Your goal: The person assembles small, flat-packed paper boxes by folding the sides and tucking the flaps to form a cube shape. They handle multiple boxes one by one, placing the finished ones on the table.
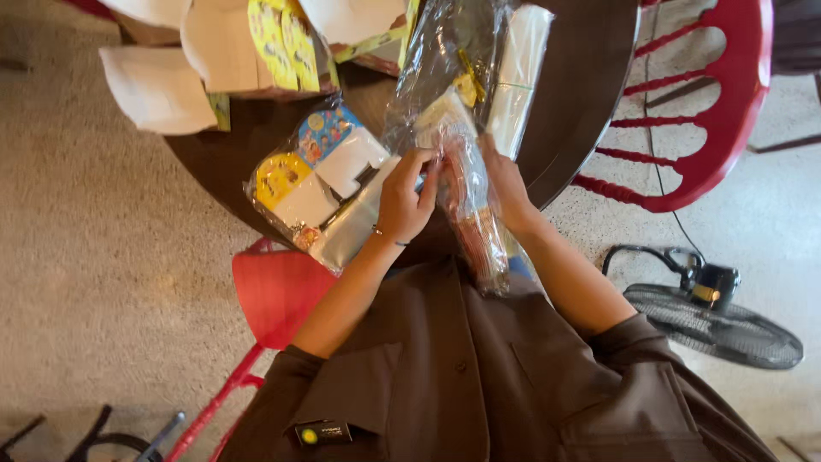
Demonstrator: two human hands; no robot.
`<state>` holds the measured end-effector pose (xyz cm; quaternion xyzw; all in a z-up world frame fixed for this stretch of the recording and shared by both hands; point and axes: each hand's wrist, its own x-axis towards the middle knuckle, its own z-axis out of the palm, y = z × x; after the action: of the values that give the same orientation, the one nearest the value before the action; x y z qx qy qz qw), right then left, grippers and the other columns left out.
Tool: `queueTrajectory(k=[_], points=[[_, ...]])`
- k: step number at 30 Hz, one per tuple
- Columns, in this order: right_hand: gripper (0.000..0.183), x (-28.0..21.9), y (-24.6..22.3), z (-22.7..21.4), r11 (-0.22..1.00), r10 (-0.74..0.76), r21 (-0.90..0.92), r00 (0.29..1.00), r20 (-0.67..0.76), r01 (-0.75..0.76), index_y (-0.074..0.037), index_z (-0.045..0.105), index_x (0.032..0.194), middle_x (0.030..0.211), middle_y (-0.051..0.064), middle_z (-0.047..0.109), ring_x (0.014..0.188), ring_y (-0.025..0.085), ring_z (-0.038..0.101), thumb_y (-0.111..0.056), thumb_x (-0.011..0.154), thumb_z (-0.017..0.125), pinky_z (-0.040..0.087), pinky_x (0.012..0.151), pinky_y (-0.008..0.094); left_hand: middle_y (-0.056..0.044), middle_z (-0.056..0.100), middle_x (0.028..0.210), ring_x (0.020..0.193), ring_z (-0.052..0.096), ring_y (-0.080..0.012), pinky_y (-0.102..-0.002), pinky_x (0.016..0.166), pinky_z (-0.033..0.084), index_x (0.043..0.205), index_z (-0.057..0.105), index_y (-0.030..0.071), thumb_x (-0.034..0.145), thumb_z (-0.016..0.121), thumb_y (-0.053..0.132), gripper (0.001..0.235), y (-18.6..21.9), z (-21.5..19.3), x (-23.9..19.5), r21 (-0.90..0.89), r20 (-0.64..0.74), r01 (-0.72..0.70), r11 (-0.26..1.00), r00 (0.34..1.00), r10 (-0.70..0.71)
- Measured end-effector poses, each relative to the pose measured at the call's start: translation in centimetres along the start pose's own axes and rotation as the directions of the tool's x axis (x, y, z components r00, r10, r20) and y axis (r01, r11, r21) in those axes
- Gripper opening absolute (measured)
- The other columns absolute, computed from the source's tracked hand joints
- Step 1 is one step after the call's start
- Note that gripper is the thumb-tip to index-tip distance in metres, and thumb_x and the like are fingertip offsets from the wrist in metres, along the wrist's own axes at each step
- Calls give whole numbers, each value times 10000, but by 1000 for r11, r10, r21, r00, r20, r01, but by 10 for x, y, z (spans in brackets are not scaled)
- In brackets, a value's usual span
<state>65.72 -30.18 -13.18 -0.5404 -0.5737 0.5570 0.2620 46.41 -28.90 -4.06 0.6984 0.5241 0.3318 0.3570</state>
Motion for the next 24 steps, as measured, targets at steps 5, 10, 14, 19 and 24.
queueTrajectory(k=[5,10,14,19,24], points=[[538,28,-7,-10,970,-184,221,902,391,102,23,483,1342,1101,141,712,991,199,699,-293,937,642,534,855,316,-152,667,979,886,706,-282,-347,789,558,1097,570,21,1083,502,72,86,34,3,-6,35,-246,-80,996,965,87],[595,39,56,22,665,-54,462,580,813,-586,-18,496,1421,1283,119,655,1142,204,651,-416,983,554,483,991,357,-138,566,720,604,638,-300,-363,590,485,1023,508,30,1111,448,134,149,78,2,-10,-44,-396,261,964,882,-256],[657,33,69,-10,474,112,462,572,813,-749,-51,507,1483,1429,101,610,1264,208,613,-515,1020,484,441,1101,390,-175,587,771,709,642,-354,-416,630,467,1057,505,32,1116,463,160,148,103,-1,-5,124,-306,193,973,941,-148],[973,-37,47,-72,862,-328,505,792,514,29,-33,431,1542,1448,146,603,1378,270,549,-608,812,721,366,1176,379,-163,612,731,696,664,-342,-430,641,488,996,527,47,1091,479,219,203,120,25,-2,24,28,327,945,944,-328],[763,-35,5,-59,954,-257,216,937,236,207,30,538,1427,1327,178,666,1239,297,636,-291,813,857,497,1087,428,-137,584,824,765,625,-295,-393,717,499,1005,501,37,1090,471,228,211,135,38,1,-146,170,255,956,958,-230]])
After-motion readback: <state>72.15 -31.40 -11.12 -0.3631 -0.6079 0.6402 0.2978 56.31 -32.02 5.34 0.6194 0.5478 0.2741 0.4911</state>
